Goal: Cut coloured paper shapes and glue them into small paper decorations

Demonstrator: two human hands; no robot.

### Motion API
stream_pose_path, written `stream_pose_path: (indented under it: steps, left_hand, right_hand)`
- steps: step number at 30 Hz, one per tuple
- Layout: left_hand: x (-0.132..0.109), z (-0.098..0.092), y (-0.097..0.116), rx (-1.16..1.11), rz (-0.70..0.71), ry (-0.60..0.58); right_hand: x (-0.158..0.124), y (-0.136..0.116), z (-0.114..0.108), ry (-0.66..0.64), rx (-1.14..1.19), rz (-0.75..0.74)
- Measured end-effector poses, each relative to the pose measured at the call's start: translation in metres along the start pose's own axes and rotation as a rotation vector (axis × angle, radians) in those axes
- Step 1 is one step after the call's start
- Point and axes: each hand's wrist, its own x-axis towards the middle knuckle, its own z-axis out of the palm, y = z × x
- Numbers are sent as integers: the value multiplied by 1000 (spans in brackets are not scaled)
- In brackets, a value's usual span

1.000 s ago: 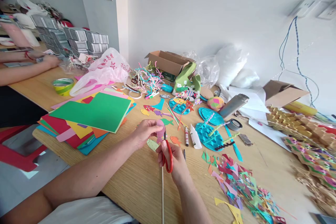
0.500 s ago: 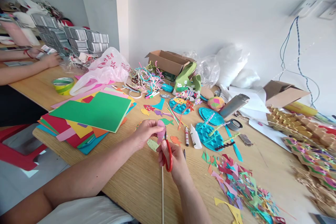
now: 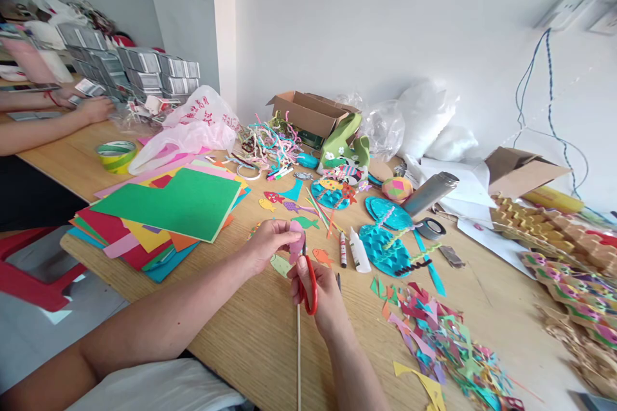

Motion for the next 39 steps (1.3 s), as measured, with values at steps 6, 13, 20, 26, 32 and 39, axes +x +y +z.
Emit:
stream_pose_path:
  steps: [6,13,20,26,32,39]
  left_hand:
    - [0,0,-1,-5,-5,13]
    - [-1,0,0,0,5,0]
    - [0,1,0,-5,-6,17]
    - [0,1,1,-9,-23,38]
    - [0,0,0,-4,-19,29]
    - [1,0,-1,-5,-20,35]
  right_hand:
    - [1,1,0,1,12,2]
    - [1,0,1,11,11,5]
    - [0,0,2,13,11,3]
    - [0,0,1,20,-19,-15]
    - [1,1,1,12,-9,-13]
    - [0,3,0,14,-7,-9]
